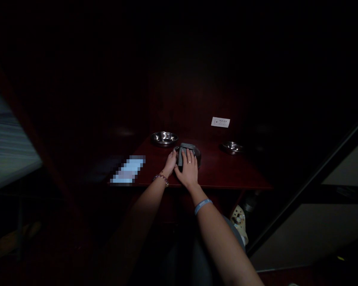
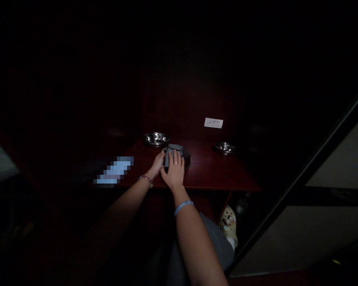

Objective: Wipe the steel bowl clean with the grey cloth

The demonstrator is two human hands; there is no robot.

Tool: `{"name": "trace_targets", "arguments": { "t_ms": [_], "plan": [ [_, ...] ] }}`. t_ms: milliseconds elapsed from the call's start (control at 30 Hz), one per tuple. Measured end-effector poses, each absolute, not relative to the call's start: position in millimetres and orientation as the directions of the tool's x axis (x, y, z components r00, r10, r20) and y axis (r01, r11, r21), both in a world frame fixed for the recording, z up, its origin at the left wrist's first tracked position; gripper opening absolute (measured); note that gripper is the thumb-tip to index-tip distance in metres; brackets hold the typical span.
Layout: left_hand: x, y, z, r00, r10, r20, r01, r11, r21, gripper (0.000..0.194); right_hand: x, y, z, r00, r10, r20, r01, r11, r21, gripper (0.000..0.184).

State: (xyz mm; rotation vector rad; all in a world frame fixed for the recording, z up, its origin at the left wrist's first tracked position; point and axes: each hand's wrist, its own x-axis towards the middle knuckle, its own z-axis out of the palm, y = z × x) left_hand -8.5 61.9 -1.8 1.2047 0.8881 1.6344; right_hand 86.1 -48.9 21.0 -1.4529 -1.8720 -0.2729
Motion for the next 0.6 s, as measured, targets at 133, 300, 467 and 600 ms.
{"name": "trace_targets", "arguments": {
  "t_ms": [133,300,467,600],
  "plan": [
    [-10.9,62.4,-1.2,-0.154,0.937,0.315,-0.241,-0.344,0.907,0.029,84.6,-52.8,27.1,-0.142,0.714,0.686,0.886,0.401,-0.234,0.065],
    [-13.9,63.6,-1.3,-0.118,0.954,0.274,-0.273,-0.297,0.915,0.018,84.6,-55.7,32.2,-0.209,0.68,0.703,0.881,0.443,-0.167,0.059],
    [-14.7,61.4,-2.4,-0.087,0.945,0.315,-0.298,-0.327,0.897,0.032,87.4,-53.8,34.5,-0.151,0.667,0.73,0.894,0.407,-0.187,0.062],
    [-13.6,60.4,-3.5,-0.085,0.949,0.303,-0.271,-0.315,0.91,0.046,94.8,-47.2,31.8,-0.044,0.668,0.742,0.891,0.362,-0.274,0.063]
  ]
}}
